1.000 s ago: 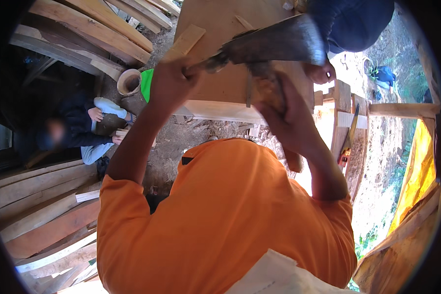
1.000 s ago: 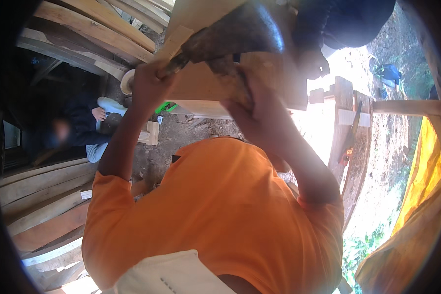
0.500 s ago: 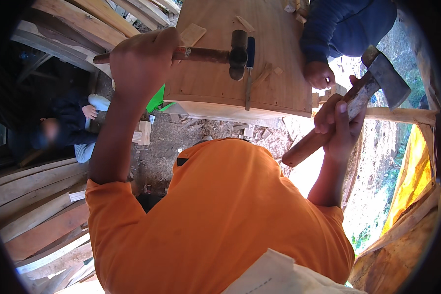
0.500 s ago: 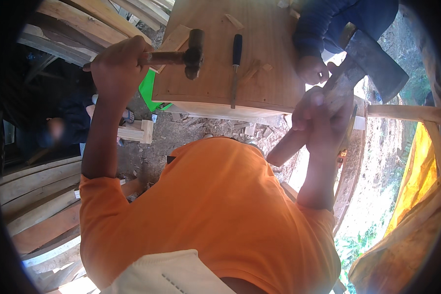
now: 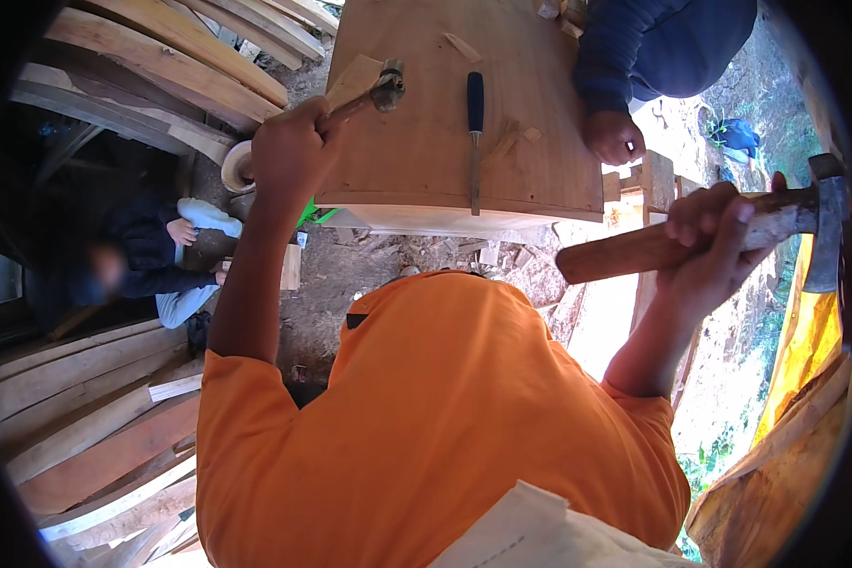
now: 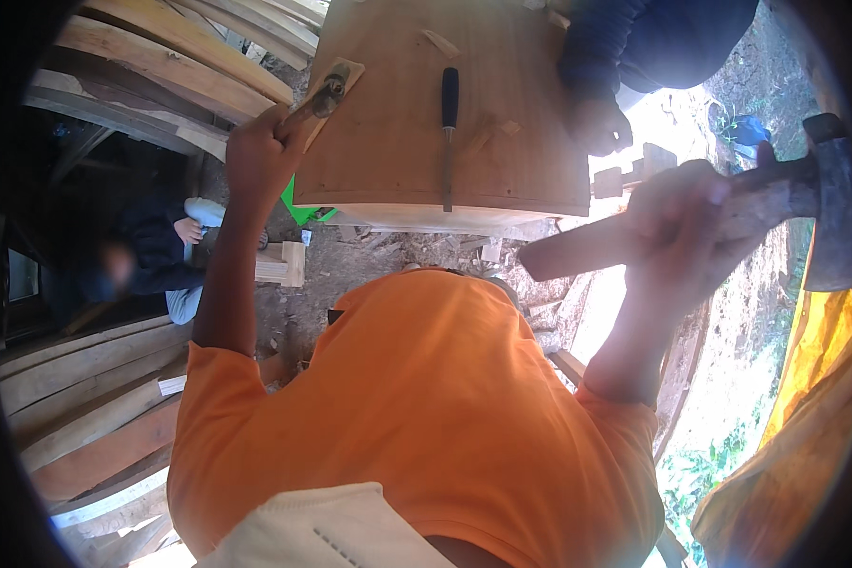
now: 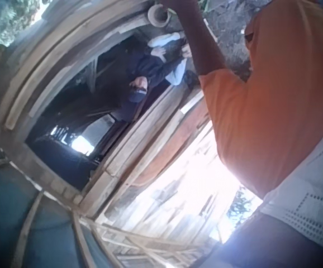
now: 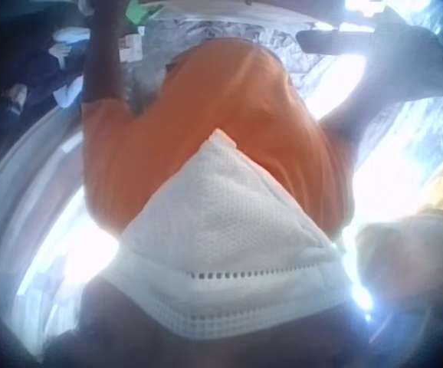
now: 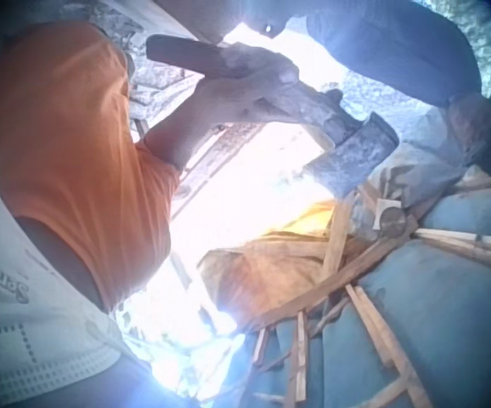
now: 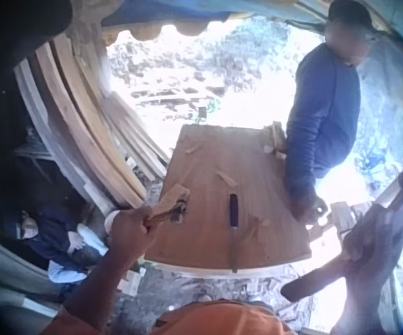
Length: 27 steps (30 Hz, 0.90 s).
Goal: The person uses a chisel and mallet to carve a small wooden block, then saws a larger plank with a hand saw, and finally uses a hammer and chisel to shape another piece of wood. The work is performed at an outdoor wooden workbench with other people nearby.
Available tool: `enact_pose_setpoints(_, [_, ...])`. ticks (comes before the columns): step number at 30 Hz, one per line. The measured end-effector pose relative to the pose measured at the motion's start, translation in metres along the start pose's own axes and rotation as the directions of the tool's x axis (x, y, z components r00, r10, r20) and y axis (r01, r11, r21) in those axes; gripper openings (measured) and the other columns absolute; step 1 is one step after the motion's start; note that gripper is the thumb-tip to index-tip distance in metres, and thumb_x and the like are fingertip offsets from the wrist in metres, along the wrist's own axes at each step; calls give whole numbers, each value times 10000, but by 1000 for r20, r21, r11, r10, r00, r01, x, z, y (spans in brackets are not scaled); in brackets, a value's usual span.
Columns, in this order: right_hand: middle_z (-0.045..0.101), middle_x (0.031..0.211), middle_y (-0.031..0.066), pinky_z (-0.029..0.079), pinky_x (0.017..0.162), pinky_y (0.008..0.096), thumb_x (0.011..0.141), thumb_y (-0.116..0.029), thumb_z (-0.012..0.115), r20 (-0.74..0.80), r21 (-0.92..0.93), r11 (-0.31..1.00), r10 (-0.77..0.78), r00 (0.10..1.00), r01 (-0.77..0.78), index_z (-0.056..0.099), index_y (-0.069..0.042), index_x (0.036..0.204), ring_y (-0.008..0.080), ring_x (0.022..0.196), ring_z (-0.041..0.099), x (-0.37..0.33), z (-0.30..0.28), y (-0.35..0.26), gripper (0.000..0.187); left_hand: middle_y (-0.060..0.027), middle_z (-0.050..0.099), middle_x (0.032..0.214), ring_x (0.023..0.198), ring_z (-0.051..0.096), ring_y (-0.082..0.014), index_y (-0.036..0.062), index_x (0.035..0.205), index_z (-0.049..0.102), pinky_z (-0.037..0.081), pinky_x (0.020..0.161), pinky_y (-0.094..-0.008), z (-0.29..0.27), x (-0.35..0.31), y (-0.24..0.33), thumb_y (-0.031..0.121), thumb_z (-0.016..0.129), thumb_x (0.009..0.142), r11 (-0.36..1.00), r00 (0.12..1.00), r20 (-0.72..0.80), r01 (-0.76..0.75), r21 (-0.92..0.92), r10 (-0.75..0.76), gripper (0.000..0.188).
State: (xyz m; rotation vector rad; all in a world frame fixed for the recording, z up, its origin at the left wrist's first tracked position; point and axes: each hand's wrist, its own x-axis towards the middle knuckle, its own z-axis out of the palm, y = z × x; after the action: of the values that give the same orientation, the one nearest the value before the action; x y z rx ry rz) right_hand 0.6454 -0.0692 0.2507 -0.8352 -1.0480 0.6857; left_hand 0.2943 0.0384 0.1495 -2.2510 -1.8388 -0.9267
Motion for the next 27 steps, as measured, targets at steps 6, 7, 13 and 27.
enact_pose_setpoints(6, [574, 791, 40, 433, 462, 222, 974, -55, 576, 340, -293, 909, 390, 856, -297, 407, -70, 1338, 79, 537, 514, -32, 28, 59, 402, -174, 576, 584, 579, 631, -389, 67, 692, 582, 496, 521, -459, 9, 2, 27, 208, 671, 816, 989, 992, -40, -124, -75, 121, 208])
enact_pose_setpoints(7, [569, 772, 43, 423, 445, 227, 983, -65, 568, 287, -143, 936, 351, 891, -323, 435, -71, 1273, 82, 529, 512, -28, 18, 61, 319, -174, 574, 582, 577, 630, -389, 66, 696, 586, 495, 520, -459, 6, 7, 20, 206, 670, 816, 990, 992, -61, -114, -82, 109, 202])
enact_pose_setpoints(13, [554, 748, 66, 458, 499, 257, 1023, -186, 541, 124, -346, 915, 265, 956, -209, 484, -36, 1267, 117, 558, 531, -12, -42, 50, 292, -167, 579, 585, 569, 631, -380, 67, 709, 602, 492, 515, -451, 7, -6, 16, 223, 686, 813, 981, 1000, -31, -1, -194, -5, 205])
enact_pose_setpoints(27, [583, 710, 22, 425, 450, 216, 978, -58, 594, 425, -609, 792, 373, 825, -44, 486, -56, 1219, 61, 505, 513, -34, 21, 65, 264, -184, 568, 606, 604, 613, -410, 62, 722, 593, 473, 531, -466, 29, 4, 50, 169, 658, 819, 977, 992, -27, -126, -172, 123, 159])
